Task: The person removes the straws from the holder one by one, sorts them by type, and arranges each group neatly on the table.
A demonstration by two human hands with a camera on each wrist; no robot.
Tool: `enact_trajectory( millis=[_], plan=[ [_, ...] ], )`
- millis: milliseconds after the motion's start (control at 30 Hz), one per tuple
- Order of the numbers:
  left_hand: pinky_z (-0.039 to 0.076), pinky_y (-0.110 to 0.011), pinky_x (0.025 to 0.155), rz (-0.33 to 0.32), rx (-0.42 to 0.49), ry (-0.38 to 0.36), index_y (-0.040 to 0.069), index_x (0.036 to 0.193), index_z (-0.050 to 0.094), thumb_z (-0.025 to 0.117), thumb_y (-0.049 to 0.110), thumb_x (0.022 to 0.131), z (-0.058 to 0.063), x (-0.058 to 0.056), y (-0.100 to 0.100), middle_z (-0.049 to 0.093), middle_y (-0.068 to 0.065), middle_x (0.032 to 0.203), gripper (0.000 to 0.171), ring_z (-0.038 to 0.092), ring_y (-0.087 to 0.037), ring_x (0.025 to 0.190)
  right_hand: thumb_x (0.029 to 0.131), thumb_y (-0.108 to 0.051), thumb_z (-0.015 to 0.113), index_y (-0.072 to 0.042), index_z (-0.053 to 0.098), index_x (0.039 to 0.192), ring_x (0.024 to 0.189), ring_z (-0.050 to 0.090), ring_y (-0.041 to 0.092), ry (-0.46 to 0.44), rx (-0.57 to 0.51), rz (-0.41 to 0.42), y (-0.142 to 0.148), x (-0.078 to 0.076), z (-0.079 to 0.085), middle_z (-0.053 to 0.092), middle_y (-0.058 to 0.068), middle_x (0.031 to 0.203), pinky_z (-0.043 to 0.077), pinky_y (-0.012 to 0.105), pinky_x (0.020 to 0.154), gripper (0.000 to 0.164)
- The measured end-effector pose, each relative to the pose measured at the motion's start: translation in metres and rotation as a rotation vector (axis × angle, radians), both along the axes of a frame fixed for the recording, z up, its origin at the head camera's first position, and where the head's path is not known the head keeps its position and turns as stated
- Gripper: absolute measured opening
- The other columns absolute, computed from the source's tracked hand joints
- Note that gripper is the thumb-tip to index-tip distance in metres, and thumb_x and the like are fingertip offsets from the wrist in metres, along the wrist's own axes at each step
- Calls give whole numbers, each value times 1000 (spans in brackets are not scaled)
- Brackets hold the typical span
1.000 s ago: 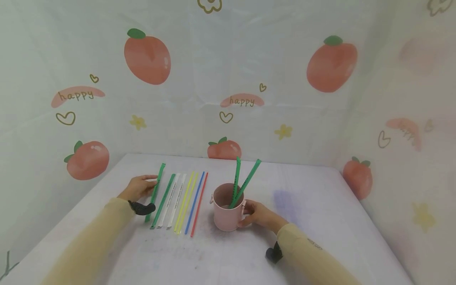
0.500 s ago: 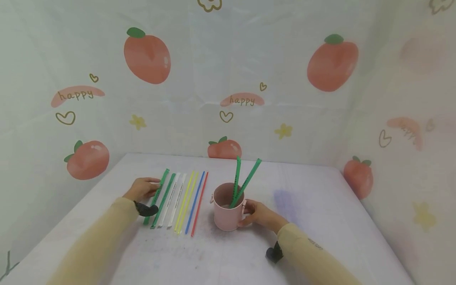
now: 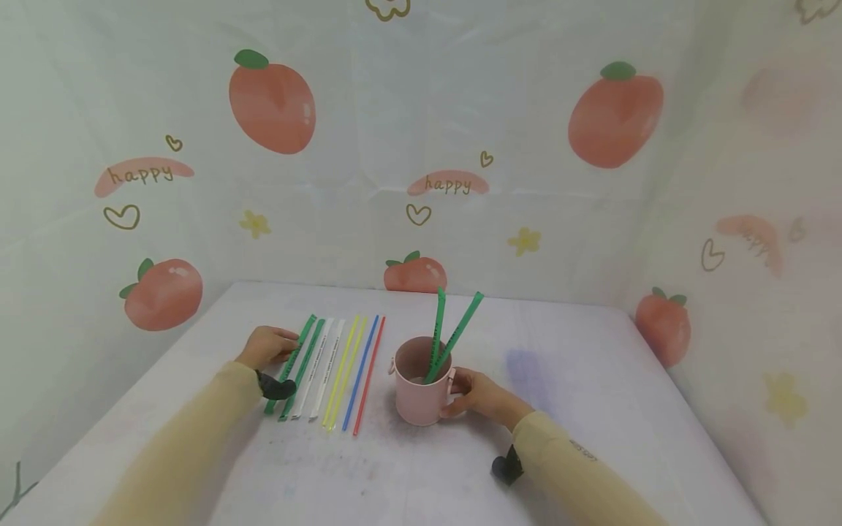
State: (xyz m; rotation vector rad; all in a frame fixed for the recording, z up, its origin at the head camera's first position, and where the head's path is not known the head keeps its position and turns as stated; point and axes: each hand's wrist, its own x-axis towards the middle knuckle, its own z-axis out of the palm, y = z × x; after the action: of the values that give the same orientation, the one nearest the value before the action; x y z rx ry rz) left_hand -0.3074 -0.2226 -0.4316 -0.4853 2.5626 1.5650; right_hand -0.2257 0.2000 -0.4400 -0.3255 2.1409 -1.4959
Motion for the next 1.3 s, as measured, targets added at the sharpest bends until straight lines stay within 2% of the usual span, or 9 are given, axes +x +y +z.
enact_trajectory(
  millis=[300,600,1300],
  plan=[
    [53,-19,56,1,-54,8,-7,108,68,68,2,86,-1,0,0,64,-8,81,24,57,-11,65,79,-6,79,1,38,144,135,37,40,-6,25,-24,-2,1,0,45,22,144,26,61,113,77],
    [53,-18,53,-12,-24,15,-9,112,66,69,4,86,-2,2,-5,61,-1,66,29,55,-7,56,79,-7,79,-1,40,143,133,38,39,-4,32,-24,-1,0,0,47,21,142,26,61,113,76],
    [52,-17,53,32,45,-17,-6,115,65,70,4,86,-4,0,-8,62,0,69,31,55,-6,57,79,-4,78,-3,42,142,128,41,35,-27,55,-66,-4,3,3,50,17,137,28,63,111,72]
  ],
)
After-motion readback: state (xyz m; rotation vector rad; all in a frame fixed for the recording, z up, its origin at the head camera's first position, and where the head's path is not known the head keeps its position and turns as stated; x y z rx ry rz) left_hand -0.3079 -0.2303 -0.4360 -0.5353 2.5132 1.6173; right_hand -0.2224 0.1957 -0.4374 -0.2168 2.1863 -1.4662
